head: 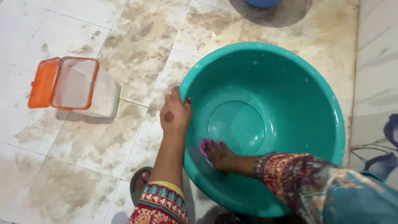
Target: The person scrubs the inside and outside of a large turquoise plastic tub with a purple cloth and then sets it down on the floor.
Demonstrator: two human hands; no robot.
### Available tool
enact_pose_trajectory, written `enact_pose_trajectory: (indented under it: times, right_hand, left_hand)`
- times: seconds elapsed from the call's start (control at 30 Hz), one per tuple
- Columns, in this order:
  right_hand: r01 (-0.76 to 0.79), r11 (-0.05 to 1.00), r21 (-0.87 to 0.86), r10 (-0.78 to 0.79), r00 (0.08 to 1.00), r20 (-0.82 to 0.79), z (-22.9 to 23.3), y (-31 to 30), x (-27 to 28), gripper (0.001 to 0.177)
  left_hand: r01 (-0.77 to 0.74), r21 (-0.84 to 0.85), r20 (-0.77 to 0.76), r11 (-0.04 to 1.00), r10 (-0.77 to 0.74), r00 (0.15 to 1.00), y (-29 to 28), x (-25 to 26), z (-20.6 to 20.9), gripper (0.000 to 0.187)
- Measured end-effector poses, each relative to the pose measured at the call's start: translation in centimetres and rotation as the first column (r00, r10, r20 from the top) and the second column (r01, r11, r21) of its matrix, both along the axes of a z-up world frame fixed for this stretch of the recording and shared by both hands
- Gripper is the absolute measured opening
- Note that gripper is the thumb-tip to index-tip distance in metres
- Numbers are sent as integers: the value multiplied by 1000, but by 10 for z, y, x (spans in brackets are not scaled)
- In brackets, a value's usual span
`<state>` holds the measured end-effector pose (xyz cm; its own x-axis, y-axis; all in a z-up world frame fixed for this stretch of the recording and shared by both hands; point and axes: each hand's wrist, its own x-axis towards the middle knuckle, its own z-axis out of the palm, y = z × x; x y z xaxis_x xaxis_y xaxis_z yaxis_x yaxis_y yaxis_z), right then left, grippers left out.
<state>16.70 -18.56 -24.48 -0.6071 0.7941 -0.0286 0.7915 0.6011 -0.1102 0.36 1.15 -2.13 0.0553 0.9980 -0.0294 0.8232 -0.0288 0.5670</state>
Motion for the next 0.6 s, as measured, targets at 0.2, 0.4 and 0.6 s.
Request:
enact_pose_trajectory:
  times: [0.2, 0.4, 0.6]
  right_hand:
    - [336, 906, -257, -190, 866, 462, 26, 138, 60, 72]
    - [617, 726, -303, -402, 739, 541, 47, 66, 165, 76]
    - [165, 950, -266, -133, 982, 134, 11, -55, 68, 66]
  left_hand:
    - [-8, -31, -28, 999, 7, 1000, -2, 0, 1, 53]
    - [-14, -85, 6, 996, 15, 1000, -5, 2, 14, 51]
    - [-3, -79, 25, 997, 5, 1000, -7, 1, 12, 51]
